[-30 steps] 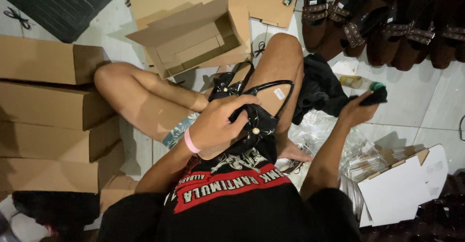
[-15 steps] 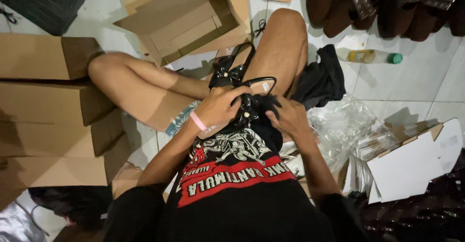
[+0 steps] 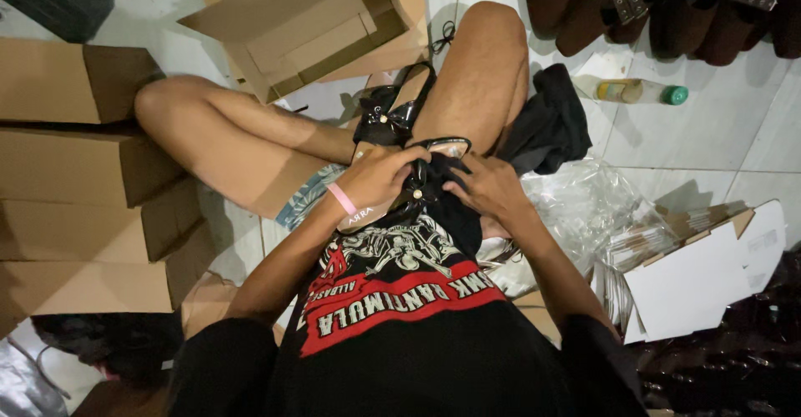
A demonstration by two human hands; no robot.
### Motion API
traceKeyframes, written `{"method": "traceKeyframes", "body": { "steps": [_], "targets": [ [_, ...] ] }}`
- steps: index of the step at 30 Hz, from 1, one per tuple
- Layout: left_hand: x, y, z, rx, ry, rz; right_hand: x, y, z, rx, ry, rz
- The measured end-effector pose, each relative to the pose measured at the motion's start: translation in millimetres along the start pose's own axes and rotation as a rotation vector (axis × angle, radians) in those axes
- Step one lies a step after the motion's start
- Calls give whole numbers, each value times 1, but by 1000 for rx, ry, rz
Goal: The person sits on the floor and wipes a pair of black high-heeled shoes with a black cloth. They handle the shoes one at a time, wiping the exterior surfaces and placing them into a cardboard box.
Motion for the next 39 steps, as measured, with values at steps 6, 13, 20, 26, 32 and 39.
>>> {"method": "traceKeyframes", "body": {
  "steps": [6, 13, 20, 26, 32, 39],
  "targets": [
    [3, 0, -2, -14, 11, -16, -2, 8, 3, 29, -80, -76],
    [8, -1, -3, -15, 42, -17, -12, 9, 9, 74, -44, -88],
    [10, 5, -9, -5, -43, -105, -8, 4, 12, 94, -71, -133],
    [12, 3, -7, -3, 12, -74, -7, 1, 5, 123, -176, -205],
    [14, 4, -10, -24, -5, -118, -6, -2, 5, 56, -299, -202],
    [16, 9, -16, 1, -9, -136, -13, 3, 13, 92, -227, -220]
  ]
}}
Point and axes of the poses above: each hand's wrist, its own x-axis away from the middle knuckle, its own y-axis out of the back of the hand, z = x × y, the point moved 6 cm from there along -x, towards the middle knuckle, and after that the axes turned 6 degrees about y, right-handed, at the moved point
